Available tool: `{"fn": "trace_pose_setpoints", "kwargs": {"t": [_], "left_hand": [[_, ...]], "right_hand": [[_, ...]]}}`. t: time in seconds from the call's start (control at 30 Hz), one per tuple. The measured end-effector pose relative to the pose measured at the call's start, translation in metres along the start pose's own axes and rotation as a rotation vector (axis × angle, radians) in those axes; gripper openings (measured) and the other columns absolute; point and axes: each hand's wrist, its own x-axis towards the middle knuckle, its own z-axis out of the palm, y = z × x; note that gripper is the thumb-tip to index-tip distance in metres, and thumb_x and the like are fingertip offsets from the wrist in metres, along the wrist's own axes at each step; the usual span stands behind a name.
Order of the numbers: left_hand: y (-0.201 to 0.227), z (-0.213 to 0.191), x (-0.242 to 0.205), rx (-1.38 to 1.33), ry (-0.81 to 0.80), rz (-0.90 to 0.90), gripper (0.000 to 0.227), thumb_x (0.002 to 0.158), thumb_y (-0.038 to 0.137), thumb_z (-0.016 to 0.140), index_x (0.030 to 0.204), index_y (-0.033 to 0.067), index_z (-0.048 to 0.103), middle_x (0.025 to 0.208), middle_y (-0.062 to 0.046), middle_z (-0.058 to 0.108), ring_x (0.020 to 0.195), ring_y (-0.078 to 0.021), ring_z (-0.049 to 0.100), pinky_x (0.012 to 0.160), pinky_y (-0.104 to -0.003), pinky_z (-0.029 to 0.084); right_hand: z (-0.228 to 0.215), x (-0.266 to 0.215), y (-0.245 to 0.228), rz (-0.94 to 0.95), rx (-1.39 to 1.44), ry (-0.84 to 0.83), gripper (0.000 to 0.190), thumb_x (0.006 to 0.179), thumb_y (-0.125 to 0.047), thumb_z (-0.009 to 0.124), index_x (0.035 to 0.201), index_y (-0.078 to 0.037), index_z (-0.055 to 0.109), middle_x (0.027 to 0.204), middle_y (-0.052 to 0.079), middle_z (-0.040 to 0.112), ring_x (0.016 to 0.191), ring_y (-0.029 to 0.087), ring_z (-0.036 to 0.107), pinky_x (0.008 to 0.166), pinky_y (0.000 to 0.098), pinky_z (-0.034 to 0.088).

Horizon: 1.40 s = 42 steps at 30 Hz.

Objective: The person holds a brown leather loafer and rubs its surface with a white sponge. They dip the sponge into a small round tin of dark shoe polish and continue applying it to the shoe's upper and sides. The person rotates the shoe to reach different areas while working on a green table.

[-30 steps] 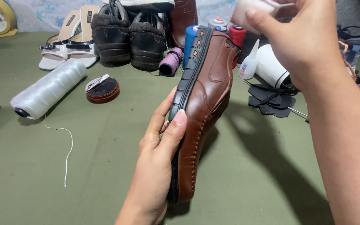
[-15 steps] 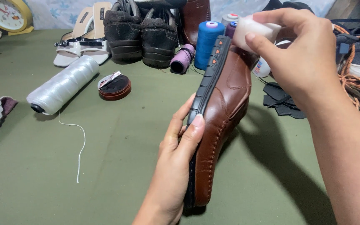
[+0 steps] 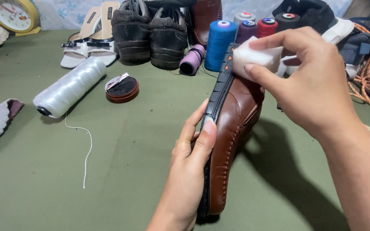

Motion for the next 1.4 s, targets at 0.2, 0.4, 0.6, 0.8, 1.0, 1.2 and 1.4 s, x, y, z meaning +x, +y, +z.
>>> {"fn": "trace_pose_setpoints", "kwargs": {"t": [0.2, 0.4, 0.6, 0.8, 1.0, 1.2, 1.4], "left_hand": [[0.003, 0.001, -0.003, 0.016, 0.023, -0.028, 0.061, 0.085, 0.045, 0.054, 0.145, 0.0416, 0.065, 0.134, 0.003, 0.073, 0.124, -0.005, 0.065, 0.108, -0.023, 0.048], [0.008, 0.009, -0.001, -0.331, 0.009, 0.016, 0.058, 0.087, 0.032, 0.057, 0.142, 0.018, 0.066, 0.136, -0.005, 0.078, 0.115, -0.0123, 0.071, 0.099, -0.028, 0.055], [0.039, 0.015, -0.005, -0.525, 0.05, 0.045, 0.054, 0.092, 0.031, 0.049, 0.14, 0.0102, 0.063, 0.134, -0.009, 0.074, 0.117, -0.0154, 0.066, 0.103, -0.032, 0.052], [0.064, 0.024, -0.001, -0.743, -0.113, 0.02, 0.065, 0.095, 0.043, 0.036, 0.139, 0.0017, 0.061, 0.133, -0.018, 0.068, 0.119, -0.029, 0.063, 0.106, -0.043, 0.048], [0.074, 0.023, -0.011, -0.796, -0.033, -0.052, 0.069, 0.098, 0.049, 0.029, 0.141, 0.0048, 0.06, 0.137, -0.018, 0.067, 0.121, -0.0308, 0.061, 0.107, -0.046, 0.046], [0.016, -0.009, 0.012, -0.997, -0.568, 0.103, 0.064, 0.101, 0.055, 0.046, 0.141, 0.0069, 0.058, 0.132, -0.025, 0.068, 0.109, -0.044, 0.069, 0.092, -0.067, 0.055], [0.008, -0.014, 0.011, -1.141, -0.691, 0.006, 0.075, 0.104, 0.057, 0.038, 0.15, -0.0016, 0.049, 0.138, -0.036, 0.058, 0.117, -0.0551, 0.061, 0.099, -0.068, 0.051]], "right_hand": [[0.0, -0.008, -0.021, 0.023, 0.058, 0.002, 0.031, 0.09, -0.014, 0.084, 0.12, -0.01, 0.075, 0.117, 0.008, 0.067, 0.103, 0.018, 0.062, 0.084, 0.0338, 0.05], [-0.001, -0.026, -0.048, 0.031, 0.154, 0.012, 0.026, 0.088, -0.012, 0.08, 0.112, -0.009, 0.073, 0.109, 0.006, 0.069, 0.099, 0.015, 0.061, 0.083, 0.0264, 0.048], [-0.014, -0.051, -0.086, 0.008, 0.194, 0.12, 0.024, 0.087, -0.001, 0.076, 0.109, -0.005, 0.066, 0.111, 0.008, 0.066, 0.104, 0.018, 0.059, 0.089, 0.0276, 0.048], [-0.014, -0.076, -0.096, 0.086, 0.221, 0.187, 0.03, 0.079, -0.006, 0.077, 0.106, -0.006, 0.066, 0.11, 0.01, 0.063, 0.104, 0.02, 0.062, 0.094, 0.0289, 0.047], [-0.013, -0.071, -0.073, 0.287, 0.447, 0.246, 0.03, 0.086, -0.007, 0.076, 0.112, -0.006, 0.061, 0.109, 0.006, 0.061, 0.098, 0.012, 0.059, 0.086, 0.0226, 0.047], [-0.014, -0.039, -0.053, 0.323, 0.429, 0.292, 0.022, 0.097, -0.013, 0.074, 0.113, -0.009, 0.06, 0.107, 0.002, 0.066, 0.092, 0.008, 0.058, 0.079, 0.0204, 0.048], [-0.004, -0.014, -0.043, 0.34, 0.574, 0.3, 0.022, 0.097, -0.019, 0.071, 0.114, -0.012, 0.059, 0.11, 0.005, 0.069, 0.093, 0.009, 0.065, 0.084, 0.0224, 0.058]]}}
